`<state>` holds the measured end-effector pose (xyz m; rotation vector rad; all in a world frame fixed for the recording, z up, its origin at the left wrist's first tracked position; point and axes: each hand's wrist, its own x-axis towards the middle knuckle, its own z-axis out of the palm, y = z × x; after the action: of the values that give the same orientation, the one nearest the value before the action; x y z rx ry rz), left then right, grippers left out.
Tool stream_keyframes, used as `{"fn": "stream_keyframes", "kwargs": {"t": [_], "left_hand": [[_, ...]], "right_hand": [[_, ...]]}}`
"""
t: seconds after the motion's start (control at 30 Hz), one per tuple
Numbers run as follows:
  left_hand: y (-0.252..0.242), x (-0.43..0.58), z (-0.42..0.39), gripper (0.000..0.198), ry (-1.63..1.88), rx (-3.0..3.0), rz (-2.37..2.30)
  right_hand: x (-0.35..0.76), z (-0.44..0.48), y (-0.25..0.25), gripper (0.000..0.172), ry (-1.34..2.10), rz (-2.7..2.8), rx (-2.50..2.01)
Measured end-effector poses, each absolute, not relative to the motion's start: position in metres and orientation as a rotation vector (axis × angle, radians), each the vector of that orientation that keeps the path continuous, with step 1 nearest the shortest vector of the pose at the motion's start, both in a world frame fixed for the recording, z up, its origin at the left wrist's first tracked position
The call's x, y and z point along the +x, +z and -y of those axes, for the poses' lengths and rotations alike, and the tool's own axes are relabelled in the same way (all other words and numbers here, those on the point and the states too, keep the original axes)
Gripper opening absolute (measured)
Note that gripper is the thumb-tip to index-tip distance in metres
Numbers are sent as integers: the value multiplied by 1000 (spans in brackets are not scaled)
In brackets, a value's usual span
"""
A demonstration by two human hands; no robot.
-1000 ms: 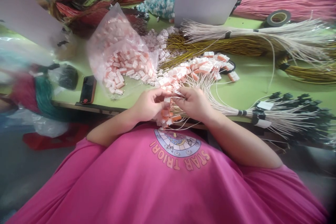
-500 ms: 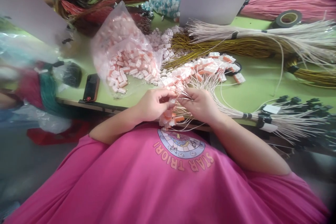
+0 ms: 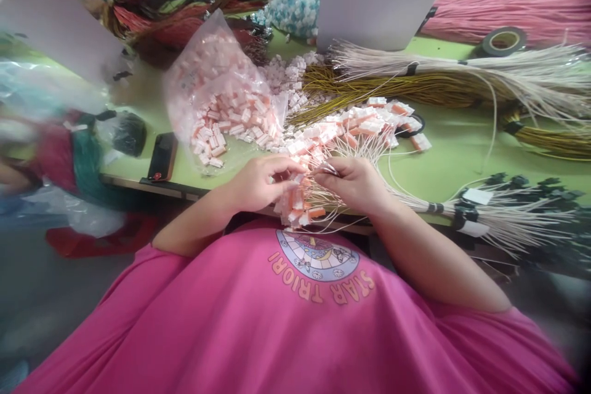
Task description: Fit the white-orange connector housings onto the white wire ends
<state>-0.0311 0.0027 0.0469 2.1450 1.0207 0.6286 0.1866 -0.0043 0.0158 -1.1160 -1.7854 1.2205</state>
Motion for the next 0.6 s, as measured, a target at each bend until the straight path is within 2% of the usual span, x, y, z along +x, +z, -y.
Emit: {"fn": "stream_keyframes", "kwargs": {"t": [0.07,0.17,0.27,0.47,0.6], "left_hand": [[41,-48,-19,19,673,2202,-1126],[19,-80,-56,16,843,2279,-1618],[-8,-109,-92,23,699,2306,-1935],[-23,-122,-111,20,521,2354,-1912],[1,-104,-83,28,673,2239,-1801]], "right_hand": [[191,1,15,17,1182,1730,-1028],[195,-3,12,12,1241,1561,-1066],[196,-5,8,11,1409,1414,-1146],[193,-5,9,6,1461,1414,-1160],[192,-4,11,7,1376,1567,-1195]]}}
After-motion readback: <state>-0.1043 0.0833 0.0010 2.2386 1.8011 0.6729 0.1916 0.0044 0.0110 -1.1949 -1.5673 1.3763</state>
